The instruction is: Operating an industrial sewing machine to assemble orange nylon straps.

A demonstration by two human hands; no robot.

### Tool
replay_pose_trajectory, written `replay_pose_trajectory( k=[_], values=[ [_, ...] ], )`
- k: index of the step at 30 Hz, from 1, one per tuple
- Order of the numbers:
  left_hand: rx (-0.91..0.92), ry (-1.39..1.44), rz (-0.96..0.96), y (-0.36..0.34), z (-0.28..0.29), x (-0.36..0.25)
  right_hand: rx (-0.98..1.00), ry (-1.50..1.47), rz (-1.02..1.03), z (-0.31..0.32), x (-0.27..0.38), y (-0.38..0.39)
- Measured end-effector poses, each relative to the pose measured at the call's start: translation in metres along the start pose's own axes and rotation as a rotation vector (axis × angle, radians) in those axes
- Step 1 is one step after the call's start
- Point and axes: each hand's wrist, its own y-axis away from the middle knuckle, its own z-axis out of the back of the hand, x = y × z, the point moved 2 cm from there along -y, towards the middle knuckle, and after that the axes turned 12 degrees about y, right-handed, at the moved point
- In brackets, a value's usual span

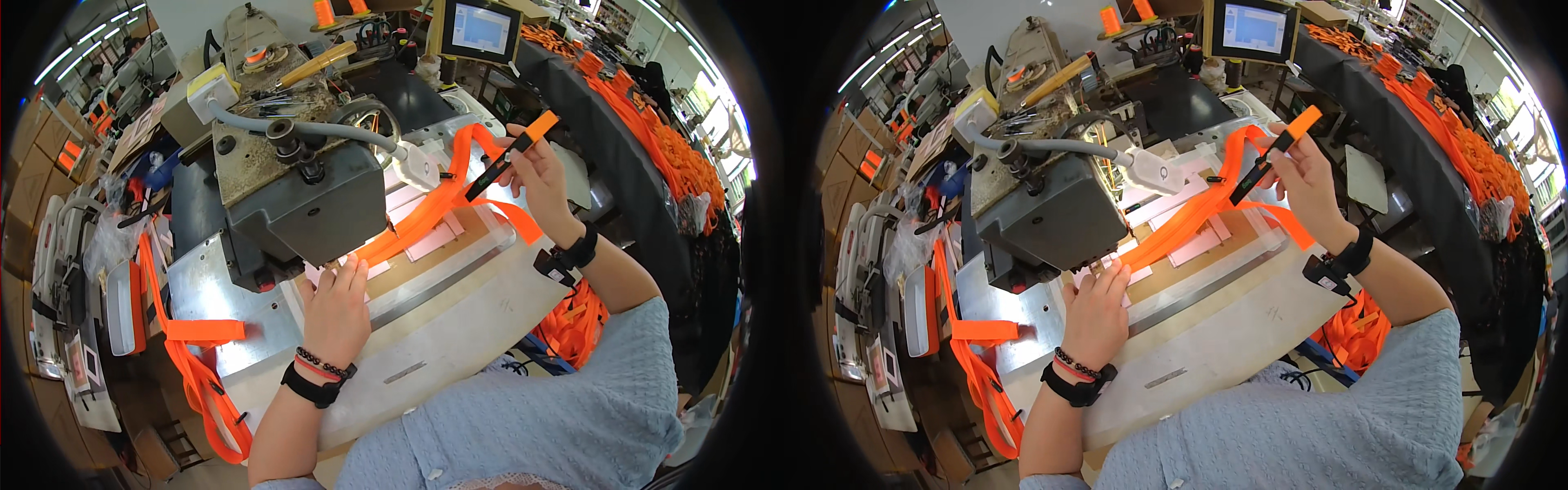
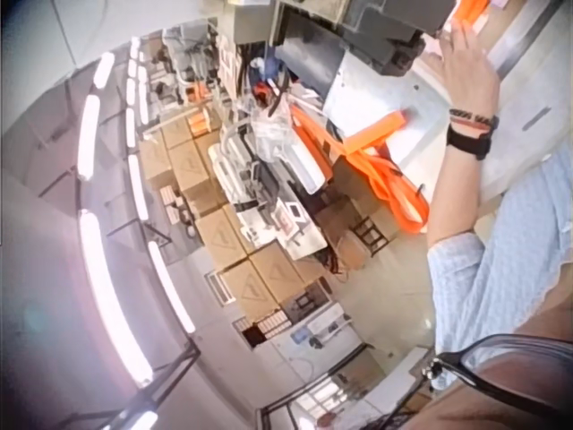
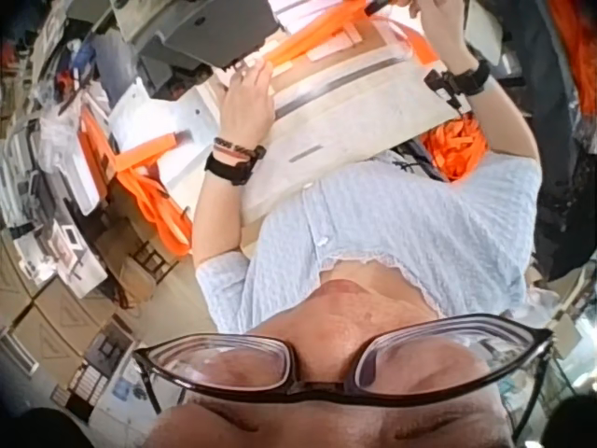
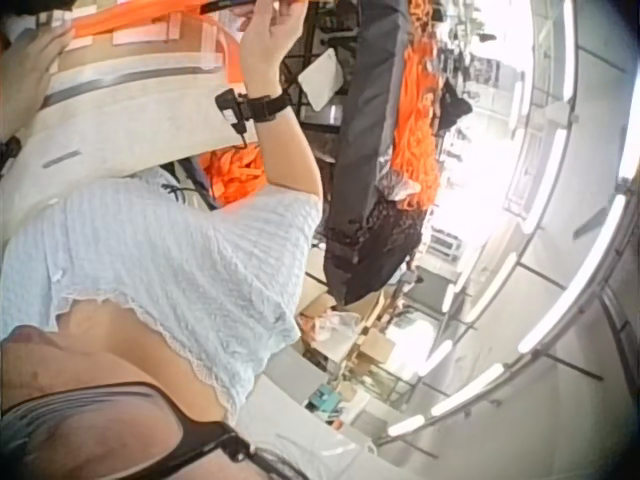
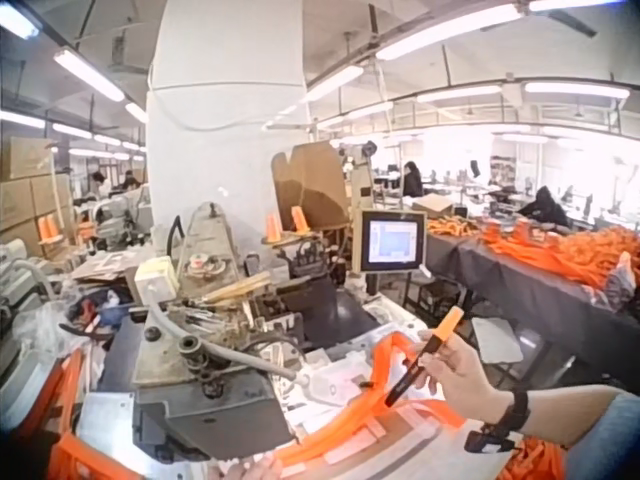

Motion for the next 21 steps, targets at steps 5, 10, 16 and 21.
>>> replay_pose_trajectory(
  k=[5, 10, 16, 21],
  values=[
    [0.012, -0.009, 0.009, 0.000, -0.001, 0.000, 0.240, 0.039, 0.162, -0.028, 0.014, 0.006],
    [0.013, -0.008, 0.010, 0.000, 0.000, -0.001, 0.359, 0.416, 0.273, -0.031, 0.028, 0.004],
    [0.009, -0.026, -0.002, 0.000, 0.000, -0.001, 0.201, 0.467, 0.288, -0.027, 0.034, 0.003],
    [0.021, -0.030, 0.009, 0.000, -0.001, -0.001, -0.075, 0.279, 0.338, -0.037, 0.019, 0.000]
  ],
)
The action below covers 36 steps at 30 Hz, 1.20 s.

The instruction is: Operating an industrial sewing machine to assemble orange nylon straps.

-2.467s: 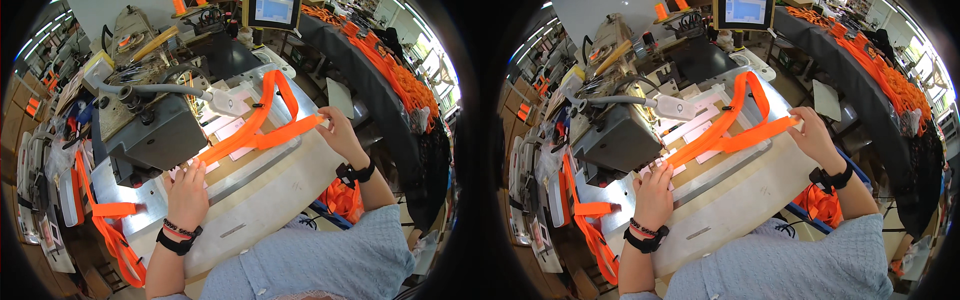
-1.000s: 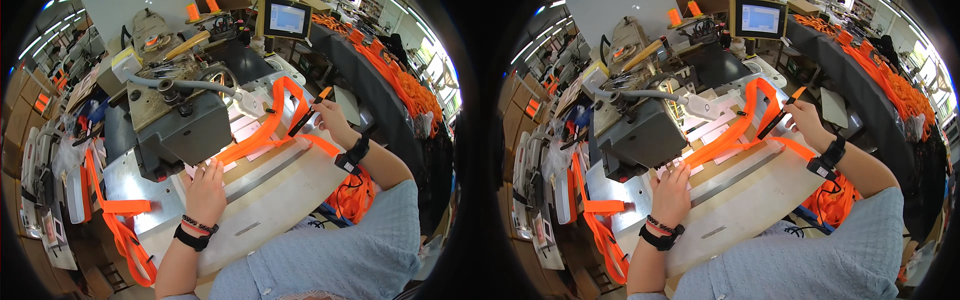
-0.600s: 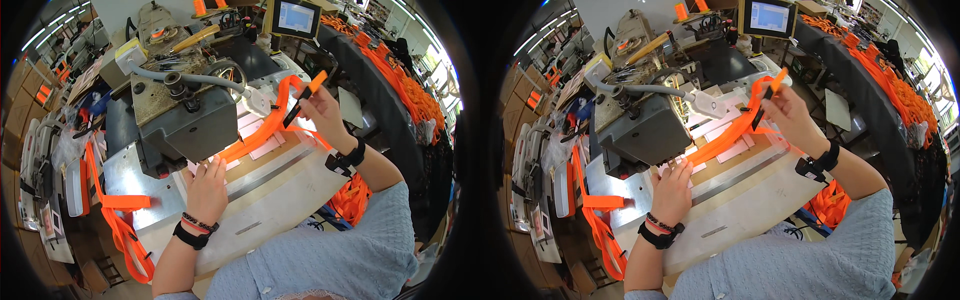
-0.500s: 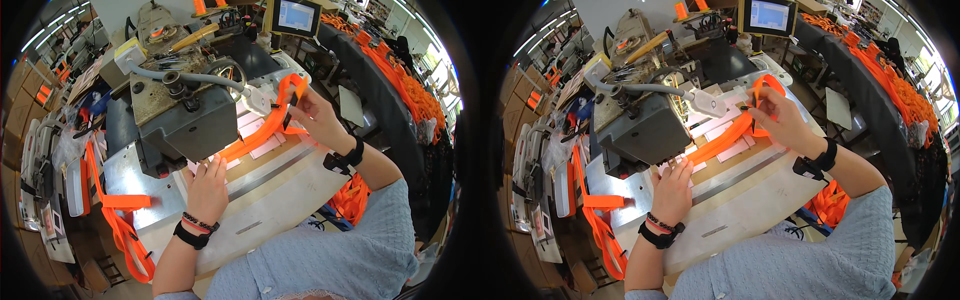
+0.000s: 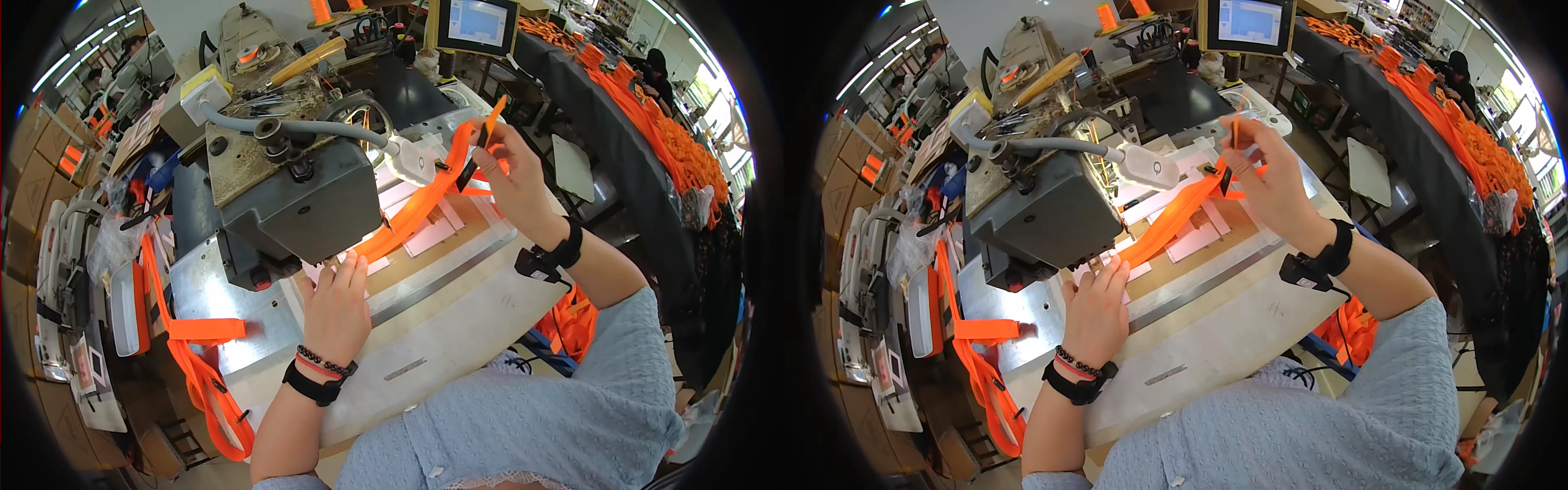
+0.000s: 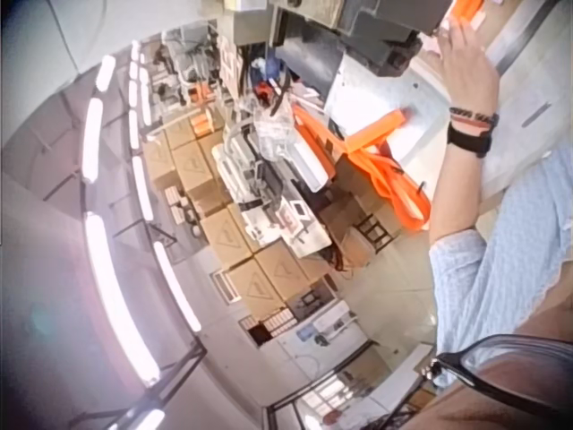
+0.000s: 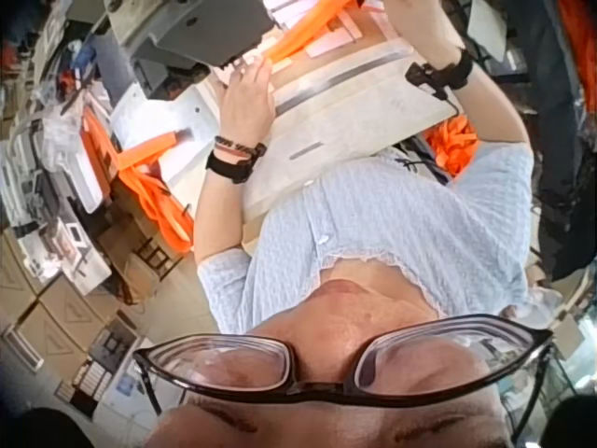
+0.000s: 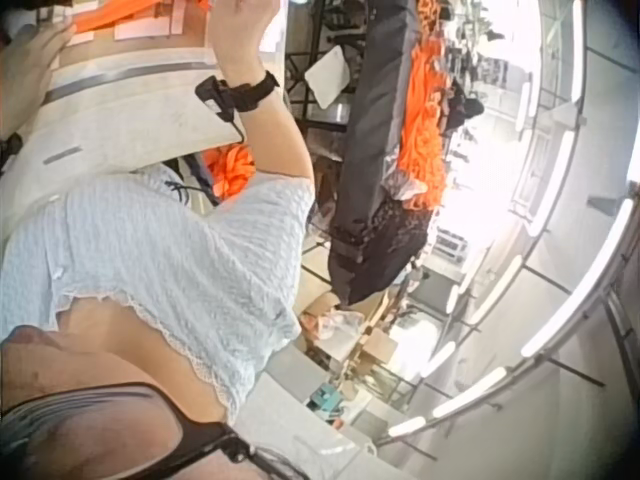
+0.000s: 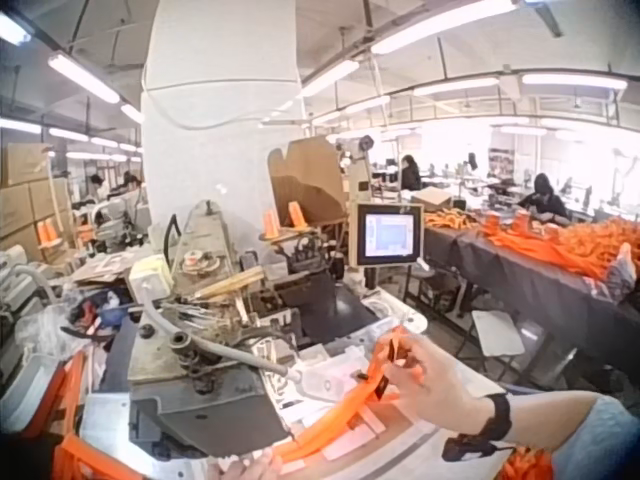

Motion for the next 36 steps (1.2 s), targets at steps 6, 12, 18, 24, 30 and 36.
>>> replay_pose_trajectory(
  k=[6, 12, 18, 24, 30, 36],
  values=[
    [-0.019, 0.003, 0.003, 0.000, -0.003, 0.000, 0.367, 0.205, 0.652, -0.025, 0.010, 0.013],
    [-0.066, -0.005, -0.014, 0.002, -0.004, -0.002, 0.852, 0.127, 0.608, -0.056, 0.009, 0.027],
    [-0.035, -0.028, 0.007, 0.002, -0.006, -0.002, 1.097, 0.018, 0.338, -0.082, 0.022, 0.004],
    [-0.012, -0.021, 0.044, 0.000, -0.001, -0.007, 1.145, 0.073, 0.111, -0.099, 0.030, -0.004],
    [-0.033, 0.008, 0.057, 0.002, -0.001, -0.009, 0.940, 0.015, 0.224, -0.125, 0.008, 0.011],
    [0.034, 0.008, 0.073, 0.000, 0.003, -0.010, 0.985, -0.117, 0.043, -0.118, 0.017, 0.006]
  ],
)
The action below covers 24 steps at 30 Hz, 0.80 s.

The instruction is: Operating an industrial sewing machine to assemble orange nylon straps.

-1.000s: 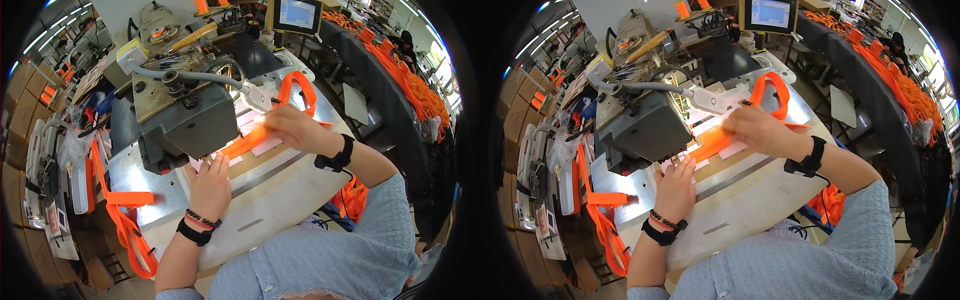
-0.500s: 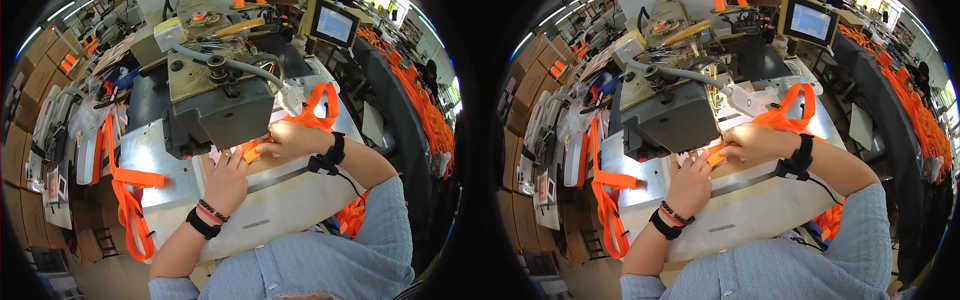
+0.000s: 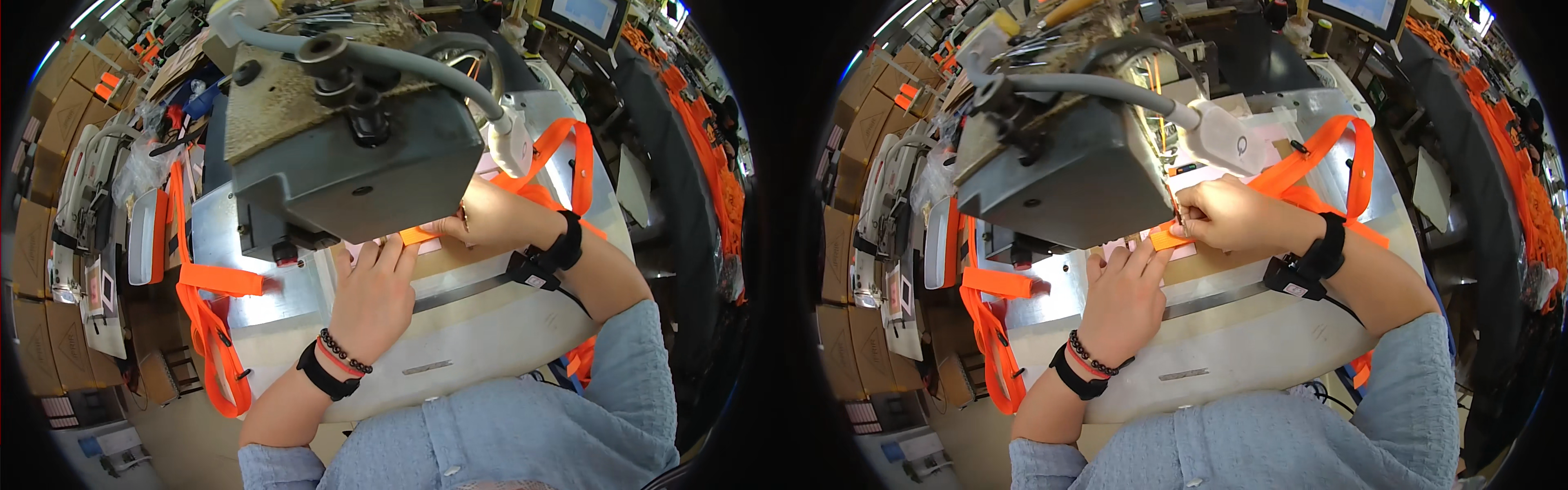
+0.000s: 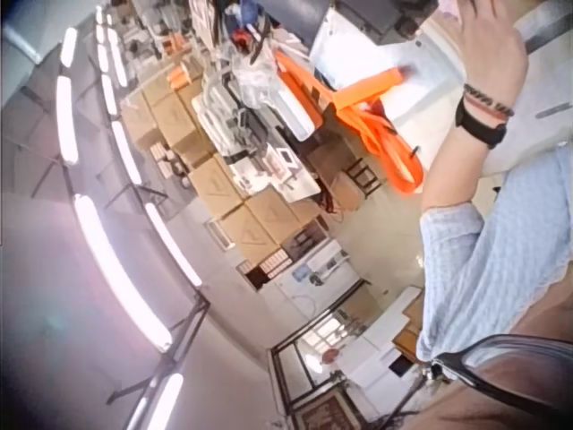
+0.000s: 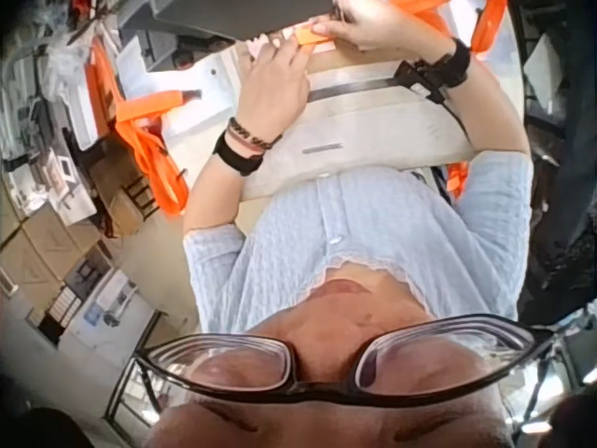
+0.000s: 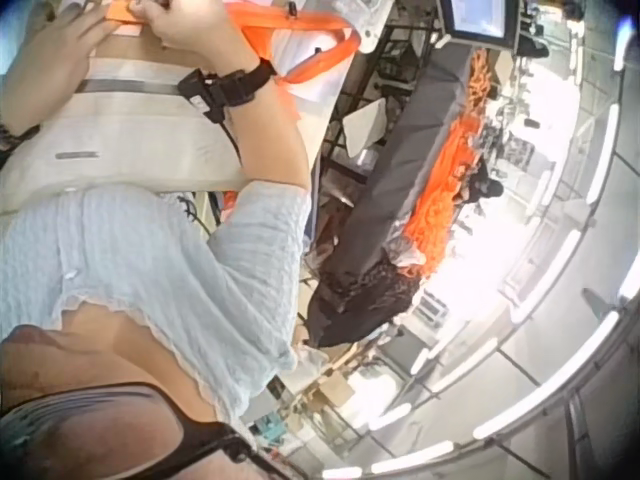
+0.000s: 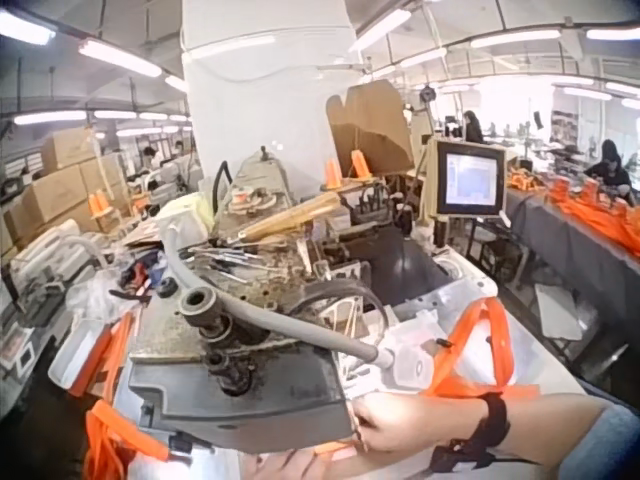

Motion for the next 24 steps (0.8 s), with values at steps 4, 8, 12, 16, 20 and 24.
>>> replay_pose_trajectory(
  k=[4, 8, 12, 16, 20, 24],
  values=[
    [0.022, 0.033, 0.000, 0.000, 0.003, 0.000, -0.007, 0.052, 0.053, -0.003, -0.005, -0.004],
    [0.065, 0.137, -0.015, -0.001, 0.007, 0.006, 0.044, 0.064, -0.003, -0.001, -0.004, -0.008],
    [0.088, 0.198, -0.014, -0.004, 0.011, 0.009, -0.054, 0.177, 0.101, -0.010, -0.014, -0.012],
    [0.091, 0.238, -0.049, -0.003, 0.017, 0.013, -0.081, 0.200, 0.129, -0.013, -0.017, -0.014],
    [0.061, 0.267, -0.026, -0.002, 0.030, 0.010, -0.077, 0.245, 0.152, -0.013, -0.017, -0.013],
    [0.053, 0.210, 0.030, 0.002, 0.029, 0.002, -0.137, 0.261, 0.209, -0.017, -0.022, -0.012]
  ],
)
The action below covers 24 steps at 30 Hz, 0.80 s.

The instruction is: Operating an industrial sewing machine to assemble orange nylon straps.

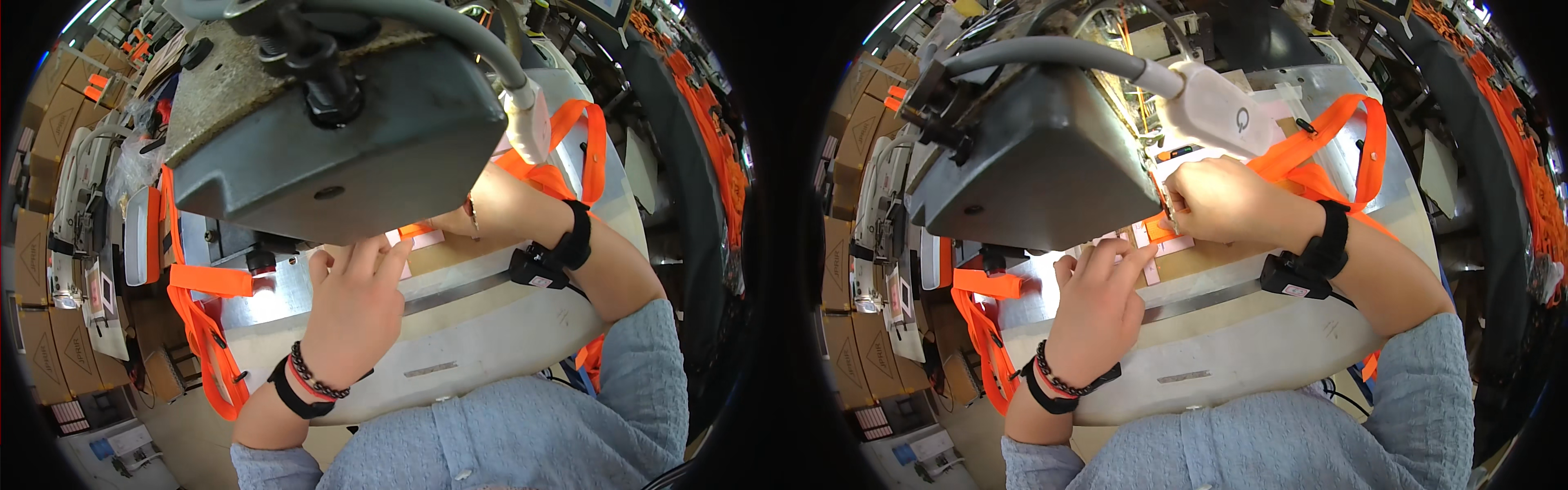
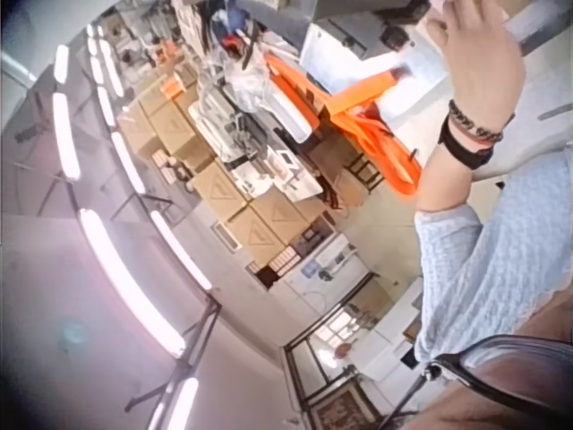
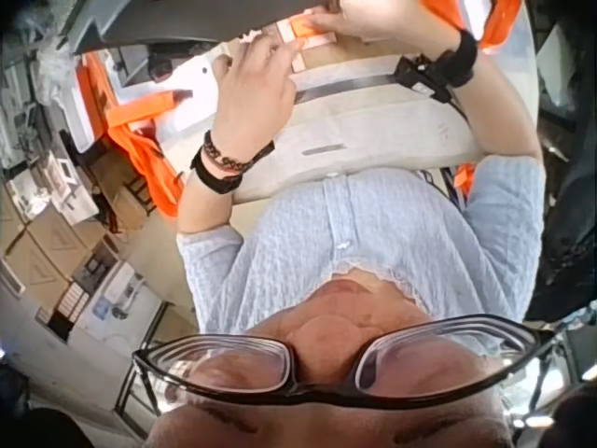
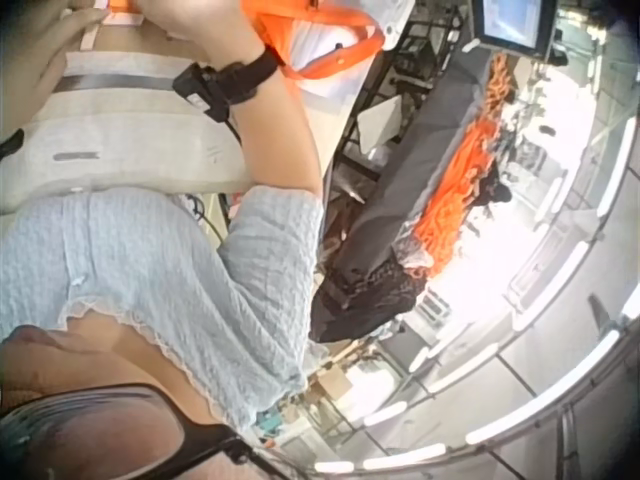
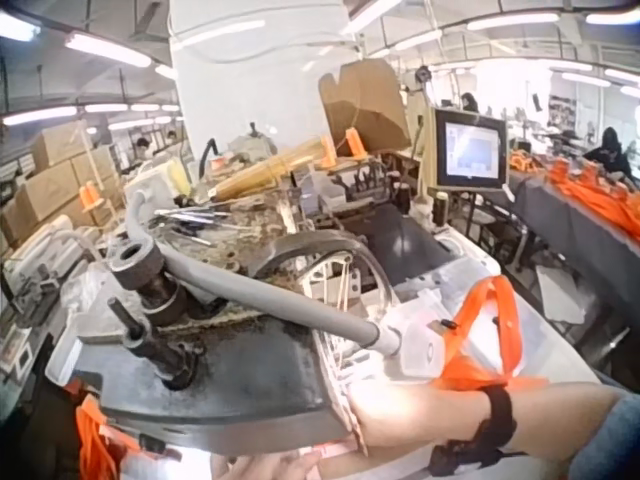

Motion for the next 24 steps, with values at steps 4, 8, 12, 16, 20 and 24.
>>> replay_pose_trajectory(
  k=[4, 8, 12, 16, 20, 24],
  values=[
    [-0.059, -0.128, 0.006, 0.001, -0.012, 0.000, 0.023, 0.001, -0.041, -0.003, -0.002, -0.002],
    [-0.051, -0.145, 0.050, 0.002, -0.021, 0.002, 0.091, 0.001, -0.115, -0.002, 0.000, -0.004],
    [-0.042, -0.188, 0.047, 0.002, -0.026, 0.003, 0.086, 0.001, -0.110, -0.005, 0.000, -0.009],
    [-0.069, -0.169, 0.044, -0.001, -0.023, 0.002, 0.076, 0.005, -0.103, -0.007, -0.001, -0.010],
    [-0.119, -0.194, 0.049, -0.002, -0.012, 0.008, 0.076, -0.002, -0.099, -0.007, -0.002, -0.009],
    [-0.096, -0.167, 0.079, 0.003, -0.005, 0.009, 0.076, 0.000, -0.100, -0.008, -0.002, -0.010]
  ],
)
